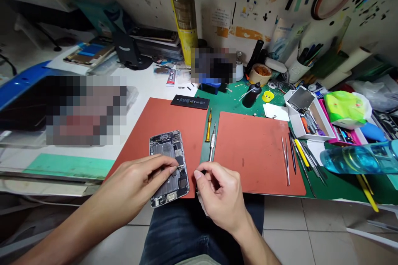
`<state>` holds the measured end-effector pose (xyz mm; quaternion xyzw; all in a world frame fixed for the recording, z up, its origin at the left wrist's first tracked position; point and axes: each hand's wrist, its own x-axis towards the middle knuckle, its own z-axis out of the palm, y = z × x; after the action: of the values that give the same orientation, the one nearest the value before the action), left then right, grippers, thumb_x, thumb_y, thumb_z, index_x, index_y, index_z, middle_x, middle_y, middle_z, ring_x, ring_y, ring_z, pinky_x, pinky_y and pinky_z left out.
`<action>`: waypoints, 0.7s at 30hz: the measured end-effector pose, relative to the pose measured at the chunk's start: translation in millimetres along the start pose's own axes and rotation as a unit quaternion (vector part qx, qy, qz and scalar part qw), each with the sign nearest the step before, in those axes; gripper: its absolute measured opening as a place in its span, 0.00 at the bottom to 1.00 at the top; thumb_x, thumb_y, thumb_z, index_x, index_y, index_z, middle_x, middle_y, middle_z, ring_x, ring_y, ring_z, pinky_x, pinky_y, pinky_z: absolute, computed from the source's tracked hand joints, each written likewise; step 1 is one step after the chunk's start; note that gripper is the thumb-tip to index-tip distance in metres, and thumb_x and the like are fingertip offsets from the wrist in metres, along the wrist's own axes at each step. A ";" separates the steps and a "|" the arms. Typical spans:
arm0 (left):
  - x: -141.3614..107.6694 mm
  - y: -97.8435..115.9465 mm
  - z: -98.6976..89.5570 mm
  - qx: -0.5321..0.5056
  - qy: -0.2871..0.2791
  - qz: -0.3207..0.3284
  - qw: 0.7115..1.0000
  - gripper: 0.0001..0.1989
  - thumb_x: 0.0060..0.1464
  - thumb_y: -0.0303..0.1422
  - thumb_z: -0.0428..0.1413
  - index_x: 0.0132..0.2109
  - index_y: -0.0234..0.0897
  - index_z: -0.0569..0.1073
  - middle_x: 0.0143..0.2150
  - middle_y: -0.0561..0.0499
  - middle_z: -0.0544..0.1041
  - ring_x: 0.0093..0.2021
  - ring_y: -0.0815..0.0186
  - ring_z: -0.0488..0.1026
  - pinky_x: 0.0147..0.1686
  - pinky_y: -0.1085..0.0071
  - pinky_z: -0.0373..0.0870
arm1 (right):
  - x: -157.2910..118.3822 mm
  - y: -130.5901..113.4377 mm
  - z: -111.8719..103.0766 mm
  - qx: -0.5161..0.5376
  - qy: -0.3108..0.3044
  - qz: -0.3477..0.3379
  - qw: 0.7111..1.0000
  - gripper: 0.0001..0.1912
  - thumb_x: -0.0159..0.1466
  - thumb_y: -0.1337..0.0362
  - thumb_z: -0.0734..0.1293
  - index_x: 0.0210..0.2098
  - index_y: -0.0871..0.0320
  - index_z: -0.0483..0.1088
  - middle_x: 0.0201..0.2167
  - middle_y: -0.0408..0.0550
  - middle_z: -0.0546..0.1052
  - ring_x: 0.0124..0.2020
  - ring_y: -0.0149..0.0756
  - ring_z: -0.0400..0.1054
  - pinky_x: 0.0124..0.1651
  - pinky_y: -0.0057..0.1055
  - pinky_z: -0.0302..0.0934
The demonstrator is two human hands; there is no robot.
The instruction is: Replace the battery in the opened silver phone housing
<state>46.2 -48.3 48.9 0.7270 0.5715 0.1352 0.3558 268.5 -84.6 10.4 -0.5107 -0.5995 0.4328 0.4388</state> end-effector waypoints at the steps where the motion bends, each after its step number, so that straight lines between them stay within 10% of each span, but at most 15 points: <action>1: -0.5 0.7 -0.1 0.000 -0.001 -0.001 1.000 0.19 0.71 0.44 0.47 0.46 0.44 0.81 0.46 0.50 0.86 0.45 0.57 0.82 0.44 0.63 0.71 | 0.0 0.1 -0.2 0.000 -0.001 -0.001 1.000 0.10 0.75 0.59 0.68 0.41 0.57 0.78 0.23 0.37 0.66 0.22 0.28 0.57 0.26 0.28 0.54; 21: -2.4 8.5 -0.1 -0.025 -0.058 -0.043 0.997 0.17 0.71 0.41 0.44 0.40 0.42 0.75 0.37 0.49 0.81 0.38 0.58 0.75 0.39 0.62 0.62 | -6.1 6.2 -4.7 -0.039 -0.006 0.016 0.999 0.10 0.75 0.57 0.70 0.43 0.56 0.80 0.24 0.40 0.68 0.24 0.31 0.58 0.27 0.30 0.53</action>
<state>51.6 -51.3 55.1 0.6993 0.5773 0.0917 0.4114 275.0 -89.7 5.1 -0.5346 -0.6101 0.4191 0.4078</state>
